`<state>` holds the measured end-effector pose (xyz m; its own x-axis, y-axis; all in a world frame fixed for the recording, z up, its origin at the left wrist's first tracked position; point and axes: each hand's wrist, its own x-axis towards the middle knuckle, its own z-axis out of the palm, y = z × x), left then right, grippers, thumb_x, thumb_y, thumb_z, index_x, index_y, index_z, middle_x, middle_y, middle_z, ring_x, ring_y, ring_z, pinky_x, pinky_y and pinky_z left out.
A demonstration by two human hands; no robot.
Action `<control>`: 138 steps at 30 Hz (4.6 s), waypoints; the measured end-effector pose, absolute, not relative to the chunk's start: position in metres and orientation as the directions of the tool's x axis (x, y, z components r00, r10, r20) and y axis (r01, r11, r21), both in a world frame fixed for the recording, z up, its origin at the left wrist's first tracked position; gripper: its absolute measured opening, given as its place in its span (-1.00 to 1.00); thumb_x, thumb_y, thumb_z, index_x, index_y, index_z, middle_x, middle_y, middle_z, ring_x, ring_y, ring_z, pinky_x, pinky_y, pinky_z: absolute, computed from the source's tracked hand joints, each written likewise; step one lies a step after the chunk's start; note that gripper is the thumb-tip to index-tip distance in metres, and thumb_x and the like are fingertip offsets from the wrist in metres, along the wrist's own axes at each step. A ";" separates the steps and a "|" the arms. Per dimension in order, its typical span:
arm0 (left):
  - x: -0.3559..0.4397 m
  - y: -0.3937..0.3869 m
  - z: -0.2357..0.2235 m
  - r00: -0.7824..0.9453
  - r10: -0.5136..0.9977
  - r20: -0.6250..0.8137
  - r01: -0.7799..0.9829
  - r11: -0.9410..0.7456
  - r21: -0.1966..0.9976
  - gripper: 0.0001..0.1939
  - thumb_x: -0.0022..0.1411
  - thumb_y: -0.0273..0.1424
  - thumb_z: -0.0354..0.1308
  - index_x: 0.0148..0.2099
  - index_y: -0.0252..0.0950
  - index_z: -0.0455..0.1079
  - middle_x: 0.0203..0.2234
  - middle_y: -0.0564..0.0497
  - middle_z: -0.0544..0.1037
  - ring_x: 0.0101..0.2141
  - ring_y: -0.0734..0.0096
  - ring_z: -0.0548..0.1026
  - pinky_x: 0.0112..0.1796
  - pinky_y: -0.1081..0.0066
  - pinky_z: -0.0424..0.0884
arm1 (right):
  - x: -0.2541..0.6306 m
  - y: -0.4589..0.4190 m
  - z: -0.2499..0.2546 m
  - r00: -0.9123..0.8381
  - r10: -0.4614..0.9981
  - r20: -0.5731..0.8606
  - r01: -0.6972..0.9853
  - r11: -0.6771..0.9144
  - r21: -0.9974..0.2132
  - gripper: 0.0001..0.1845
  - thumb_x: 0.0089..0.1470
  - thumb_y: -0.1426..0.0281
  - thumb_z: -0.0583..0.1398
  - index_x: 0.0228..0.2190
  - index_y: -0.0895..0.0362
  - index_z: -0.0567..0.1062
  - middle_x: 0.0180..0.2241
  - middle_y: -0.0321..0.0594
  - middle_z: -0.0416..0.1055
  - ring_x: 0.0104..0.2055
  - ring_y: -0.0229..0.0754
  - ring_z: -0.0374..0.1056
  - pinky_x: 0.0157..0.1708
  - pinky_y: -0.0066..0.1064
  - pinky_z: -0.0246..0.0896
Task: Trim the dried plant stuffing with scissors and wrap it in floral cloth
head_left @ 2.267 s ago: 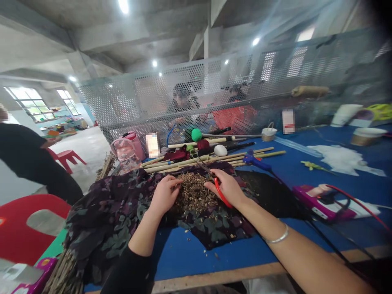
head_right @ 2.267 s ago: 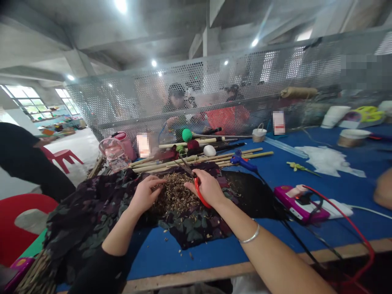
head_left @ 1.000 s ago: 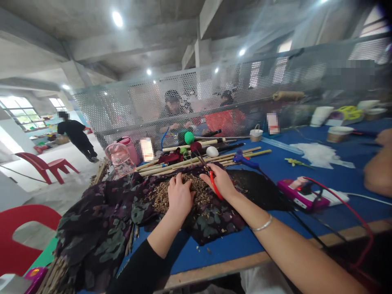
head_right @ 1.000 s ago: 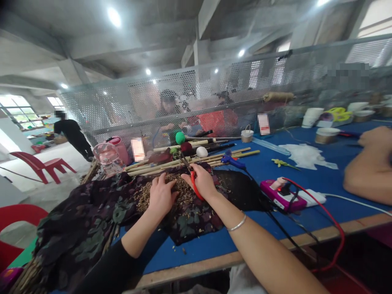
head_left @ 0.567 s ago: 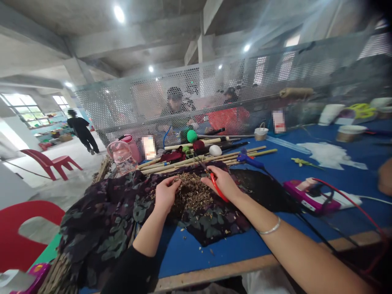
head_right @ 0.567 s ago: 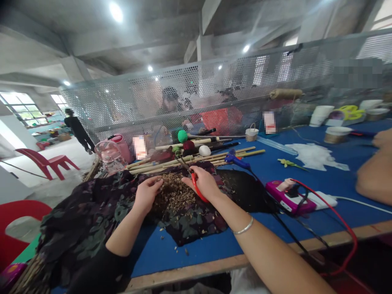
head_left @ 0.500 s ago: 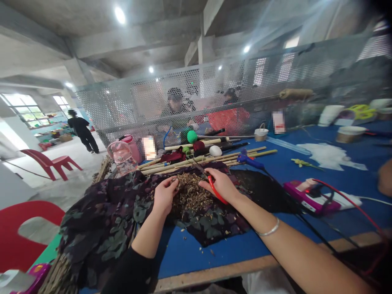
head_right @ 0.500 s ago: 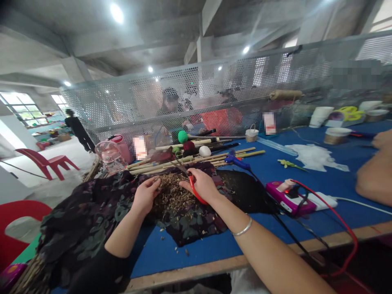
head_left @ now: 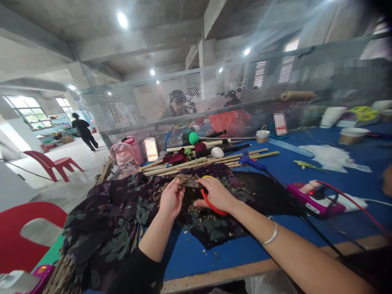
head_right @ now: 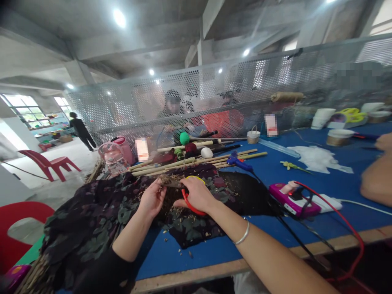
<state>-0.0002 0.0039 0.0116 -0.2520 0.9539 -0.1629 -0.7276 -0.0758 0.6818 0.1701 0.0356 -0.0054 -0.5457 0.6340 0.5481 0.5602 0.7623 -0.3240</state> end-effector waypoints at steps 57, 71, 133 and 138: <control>0.010 -0.002 -0.006 -0.326 0.945 -0.037 -0.492 -0.136 0.860 -0.66 -0.22 -0.29 0.37 -0.48 -0.38 0.32 -0.71 0.22 0.27 -0.68 0.76 0.21 -0.64 0.67 0.14 | 0.164 0.015 0.004 -0.510 0.814 0.277 0.724 0.581 -0.371 -0.47 0.03 -0.10 -0.01 -0.42 0.10 0.42 -0.57 -0.19 0.44 -0.50 -0.18 0.39 -0.53 -0.49 0.06; 0.012 0.000 -0.009 -0.380 0.910 -0.165 -0.525 -0.065 0.849 -0.86 0.01 -0.55 0.26 -0.30 -0.38 0.45 -0.42 0.01 0.51 -0.50 0.70 0.44 -0.40 0.64 0.41 | 0.163 0.017 -0.001 -0.496 0.830 0.255 0.762 0.557 -0.329 -0.43 0.07 -0.09 -0.06 -0.45 0.10 0.44 -0.48 -0.11 0.50 -0.39 -0.13 0.45 -0.46 -0.50 0.12; 0.015 -0.007 0.002 -0.357 0.934 0.020 -0.472 -0.198 0.859 -0.65 -0.23 -0.42 0.34 -0.31 -0.36 0.37 -0.50 0.06 0.51 -0.50 0.60 0.45 -0.38 0.54 0.35 | 0.162 0.014 0.008 -0.511 0.778 0.365 0.769 0.604 -0.211 -0.44 -0.04 -0.10 0.08 -0.28 0.13 0.40 -0.37 -0.09 0.46 -0.29 -0.08 0.39 -0.37 -0.41 0.12; 0.011 -0.007 0.002 -0.402 0.915 0.002 -0.446 -0.198 0.873 -0.55 -0.23 -0.44 0.34 -0.27 -0.32 0.22 -0.57 0.10 0.48 -0.54 0.55 0.47 -0.41 0.51 0.36 | 0.164 0.016 0.004 -0.512 0.795 0.325 0.797 0.581 -0.165 -0.42 0.01 -0.13 -0.02 -0.29 0.11 0.40 -0.43 -0.09 0.50 -0.35 -0.04 0.44 -0.43 -0.41 0.11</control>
<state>0.0112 -0.0072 0.0022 -0.4024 0.9155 0.0023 -0.4464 -0.1984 0.8725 0.1644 0.0158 0.0042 -0.5124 0.7949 0.3249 0.7970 0.5810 -0.1647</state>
